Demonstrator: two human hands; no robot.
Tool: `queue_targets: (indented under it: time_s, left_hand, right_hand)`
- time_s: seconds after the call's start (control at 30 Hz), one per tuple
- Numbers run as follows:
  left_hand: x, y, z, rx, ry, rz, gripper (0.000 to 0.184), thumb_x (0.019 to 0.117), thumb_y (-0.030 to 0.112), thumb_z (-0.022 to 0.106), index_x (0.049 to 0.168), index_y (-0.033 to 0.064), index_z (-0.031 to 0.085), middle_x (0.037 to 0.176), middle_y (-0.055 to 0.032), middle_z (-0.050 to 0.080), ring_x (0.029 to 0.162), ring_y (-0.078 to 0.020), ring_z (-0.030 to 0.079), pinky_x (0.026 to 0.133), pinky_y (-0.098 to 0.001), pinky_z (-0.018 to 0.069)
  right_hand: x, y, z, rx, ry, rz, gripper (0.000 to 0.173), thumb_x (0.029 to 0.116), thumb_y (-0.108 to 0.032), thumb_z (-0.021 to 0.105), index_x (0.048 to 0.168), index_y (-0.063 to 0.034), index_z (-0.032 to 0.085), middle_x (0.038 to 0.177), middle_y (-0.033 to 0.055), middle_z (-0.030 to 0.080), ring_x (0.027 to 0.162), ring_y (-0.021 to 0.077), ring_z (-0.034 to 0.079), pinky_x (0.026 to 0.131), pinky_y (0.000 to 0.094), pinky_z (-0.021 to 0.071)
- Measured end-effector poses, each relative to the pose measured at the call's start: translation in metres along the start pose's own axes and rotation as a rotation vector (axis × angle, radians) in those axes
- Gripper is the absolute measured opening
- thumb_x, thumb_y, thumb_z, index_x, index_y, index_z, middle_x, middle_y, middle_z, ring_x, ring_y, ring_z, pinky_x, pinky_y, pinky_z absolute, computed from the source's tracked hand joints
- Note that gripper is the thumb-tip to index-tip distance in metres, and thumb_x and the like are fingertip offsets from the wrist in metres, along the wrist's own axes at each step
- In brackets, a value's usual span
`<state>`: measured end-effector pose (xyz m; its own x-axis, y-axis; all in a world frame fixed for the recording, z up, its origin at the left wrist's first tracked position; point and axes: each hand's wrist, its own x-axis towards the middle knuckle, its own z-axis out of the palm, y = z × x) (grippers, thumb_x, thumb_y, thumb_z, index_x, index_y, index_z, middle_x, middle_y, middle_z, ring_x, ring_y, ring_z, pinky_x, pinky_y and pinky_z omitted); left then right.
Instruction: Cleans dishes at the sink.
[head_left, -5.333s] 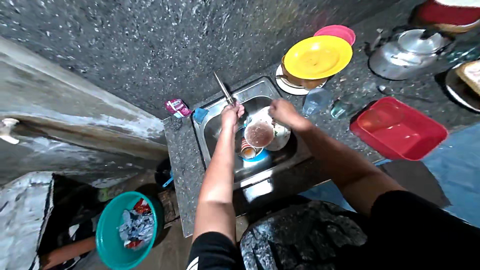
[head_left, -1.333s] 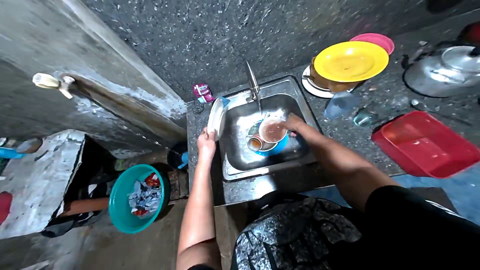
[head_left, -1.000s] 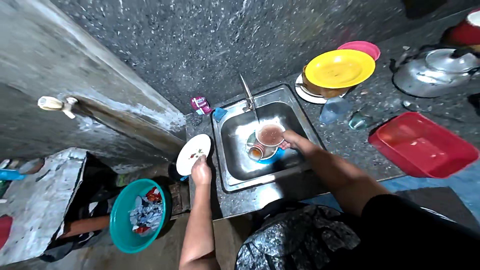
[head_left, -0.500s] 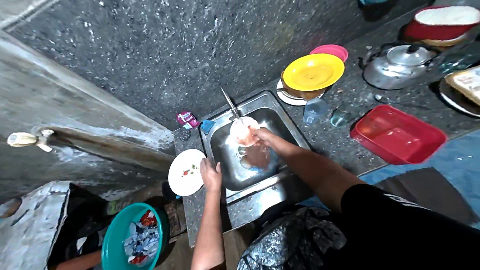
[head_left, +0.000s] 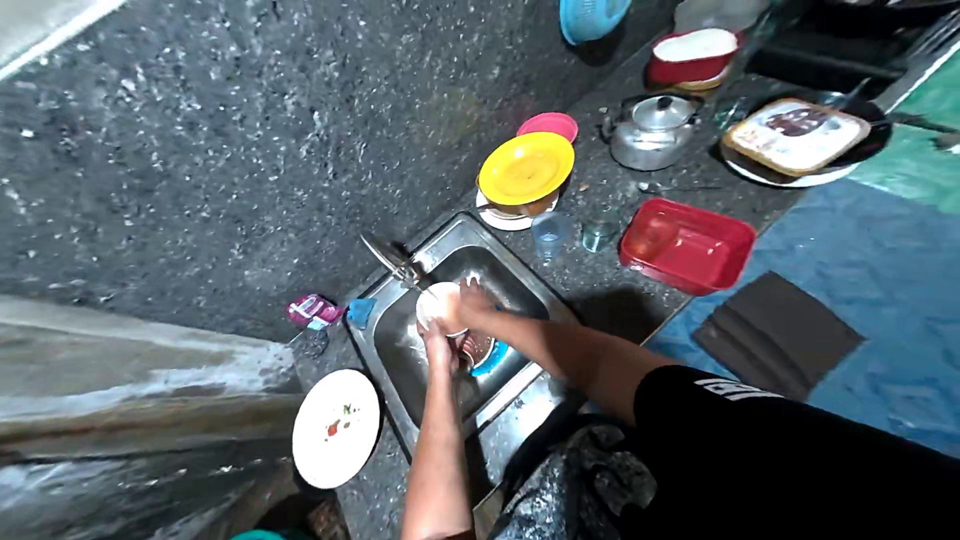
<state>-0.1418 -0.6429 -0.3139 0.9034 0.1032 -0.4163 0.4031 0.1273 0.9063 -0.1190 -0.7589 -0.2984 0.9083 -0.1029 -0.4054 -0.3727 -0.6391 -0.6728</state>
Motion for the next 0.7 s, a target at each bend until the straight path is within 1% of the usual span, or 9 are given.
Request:
queue_targets:
  time_s: [0.07, 0.1, 0.17, 0.23, 0.3, 0.37, 0.47, 0.6, 0.7]
  left_hand:
    - [0.003, -0.006, 0.004, 0.087, 0.002, 0.044, 0.056, 0.1143, 0.041, 0.025, 0.165, 0.0207, 0.011, 0.14, -0.0244, 0.053, 0.107, -0.0319, 0.065, 0.082, -0.0492, 0.0581]
    - [0.005, -0.008, 0.003, 0.11, -0.016, 0.079, 0.057, 0.114, 0.042, 0.023, 0.165, 0.0174, 0.012, 0.146, -0.023, 0.051, 0.12, -0.0302, 0.061, 0.095, -0.0493, 0.0553]
    - [0.009, -0.01, 0.0, 0.143, -0.017, 0.148, 0.058, 0.1141, 0.041, 0.022, 0.164, 0.0125, 0.015, 0.155, -0.0216, 0.044, 0.136, -0.0288, 0.053, 0.111, -0.0489, 0.0469]
    - [0.009, -0.003, -0.007, 0.195, 0.003, 0.175, 0.057, 0.1142, 0.039, 0.022, 0.164, 0.0104, 0.019, 0.153, -0.0229, 0.046, 0.133, -0.0295, 0.055, 0.108, -0.0494, 0.0485]
    - [0.007, 0.005, -0.01, 0.222, 0.009, 0.157, 0.057, 0.1142, 0.041, 0.023, 0.162, 0.0114, 0.023, 0.147, -0.0236, 0.052, 0.125, -0.0307, 0.061, 0.101, -0.0518, 0.0542]
    - [0.006, 0.004, -0.006, 0.235, -0.018, 0.145, 0.056, 0.1142, 0.04, 0.024, 0.163, 0.0123, 0.023, 0.146, -0.0235, 0.053, 0.125, -0.0308, 0.061, 0.101, -0.0522, 0.0547]
    - [0.01, 0.003, 0.006, 0.22, -0.057, 0.172, 0.056, 0.1142, 0.04, 0.022, 0.163, 0.0112, 0.023, 0.149, -0.0216, 0.051, 0.13, -0.0286, 0.058, 0.106, -0.0505, 0.0506]
    - [0.012, 0.02, -0.005, 0.185, -0.027, 0.102, 0.056, 0.1141, 0.042, 0.023, 0.16, 0.0115, 0.028, 0.139, -0.0215, 0.058, 0.118, -0.0292, 0.063, 0.096, -0.0509, 0.0544]
    - [0.014, 0.039, -0.016, 0.119, -0.042, -0.095, 0.057, 0.1125, 0.05, 0.022, 0.159, 0.0172, 0.029, 0.13, -0.0239, 0.062, 0.099, -0.0372, 0.07, 0.072, -0.0564, 0.0599]
  right_hand:
    - [0.0, 0.006, 0.016, -0.071, 0.014, -0.185, 0.087, 0.0999, -0.046, 0.059, 0.165, -0.0036, 0.02, 0.173, 0.0233, 0.008, 0.16, 0.0414, 0.006, 0.129, 0.0613, 0.0087]
    - [-0.004, 0.009, 0.023, -0.087, -0.004, -0.271, 0.072, 0.1051, -0.045, 0.047, 0.164, -0.0083, 0.029, 0.173, 0.0197, 0.012, 0.161, 0.0383, 0.006, 0.13, 0.0614, 0.006]
    - [-0.015, 0.018, 0.026, -0.136, -0.135, -0.448, 0.053, 0.1122, -0.035, 0.029, 0.154, -0.0098, 0.048, 0.162, 0.017, 0.043, 0.152, 0.0362, 0.036, 0.124, 0.0622, 0.0254]
    - [-0.013, 0.032, 0.018, -0.177, -0.268, -0.606, 0.047, 0.1122, -0.03, 0.032, 0.134, -0.0034, 0.063, 0.135, 0.0206, 0.065, 0.131, 0.0386, 0.059, 0.111, 0.0642, 0.0416]
    - [-0.007, 0.038, 0.002, -0.265, -0.27, -0.631, 0.042, 0.1094, -0.03, 0.043, 0.129, -0.0022, 0.067, 0.134, 0.0207, 0.066, 0.132, 0.0389, 0.057, 0.116, 0.0624, 0.0381]
    - [0.002, 0.037, 0.001, -0.259, -0.182, -0.556, 0.044, 0.105, -0.022, 0.05, 0.145, -0.0053, 0.057, 0.154, 0.0197, 0.05, 0.147, 0.039, 0.042, 0.123, 0.0616, 0.0298]
    - [-0.002, 0.013, 0.01, -0.099, -0.138, -0.481, 0.048, 0.1089, -0.021, 0.041, 0.156, -0.0138, 0.047, 0.167, 0.0127, 0.035, 0.154, 0.0337, 0.032, 0.124, 0.0596, 0.0277]
    - [-0.016, 0.016, 0.003, -0.204, -0.246, -0.677, 0.04, 0.1118, -0.028, 0.04, 0.128, -0.0011, 0.065, 0.126, 0.0229, 0.068, 0.123, 0.0413, 0.063, 0.105, 0.0657, 0.0458]
    - [-0.014, 0.026, -0.023, -0.387, -0.23, -0.83, 0.025, 0.1044, -0.02, 0.057, 0.112, -0.0035, 0.073, 0.113, 0.0169, 0.073, 0.118, 0.037, 0.064, 0.115, 0.0618, 0.0379]
